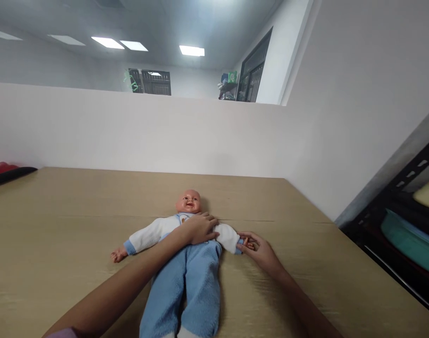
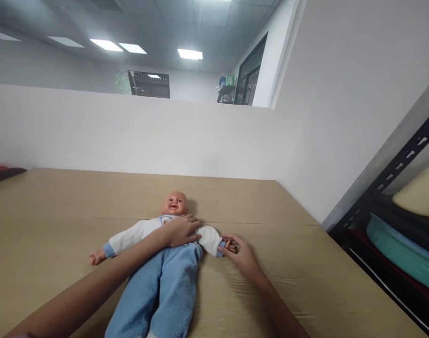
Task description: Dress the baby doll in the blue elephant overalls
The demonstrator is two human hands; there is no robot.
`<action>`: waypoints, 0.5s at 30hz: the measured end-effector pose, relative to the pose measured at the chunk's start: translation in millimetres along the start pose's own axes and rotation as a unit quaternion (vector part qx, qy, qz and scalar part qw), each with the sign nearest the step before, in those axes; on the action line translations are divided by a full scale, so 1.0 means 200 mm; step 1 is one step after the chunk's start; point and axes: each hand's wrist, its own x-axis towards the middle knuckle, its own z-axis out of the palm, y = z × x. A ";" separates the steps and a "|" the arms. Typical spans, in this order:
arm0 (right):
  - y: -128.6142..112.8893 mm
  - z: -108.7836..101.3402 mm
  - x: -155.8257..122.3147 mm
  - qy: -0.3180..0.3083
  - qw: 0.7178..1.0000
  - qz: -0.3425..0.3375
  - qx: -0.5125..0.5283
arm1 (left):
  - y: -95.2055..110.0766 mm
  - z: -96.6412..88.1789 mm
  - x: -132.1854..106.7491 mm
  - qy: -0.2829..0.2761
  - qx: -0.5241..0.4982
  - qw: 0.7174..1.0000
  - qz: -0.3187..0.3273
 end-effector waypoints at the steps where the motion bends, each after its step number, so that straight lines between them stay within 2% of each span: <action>1: 0.00 0.02 0.00 -0.001 1.000 0.002 0.002 | 0.00 0.01 0.00 0.001 0.004 1.000 -0.002; 5: 0.00 0.03 0.01 -0.009 1.000 -0.004 0.012 | 0.00 0.04 0.02 0.004 0.013 1.000 -0.013; 9: -0.01 -0.02 0.01 -0.005 1.000 -0.018 0.000 | 0.02 -0.03 0.01 0.019 0.006 1.000 -0.017; 11: 0.00 -0.06 0.01 -0.013 0.999 -0.035 -0.022 | 0.03 -0.10 -0.05 0.062 -0.012 0.998 -0.014; 13: 0.00 -0.09 0.01 -0.013 0.996 -0.057 -0.060 | 0.02 -0.17 -0.15 0.144 -0.046 0.988 -0.021; 15: 0.00 -0.10 0.00 0.013 0.990 -0.088 -0.114 | -0.01 -0.21 -0.28 0.213 -0.072 0.973 -0.053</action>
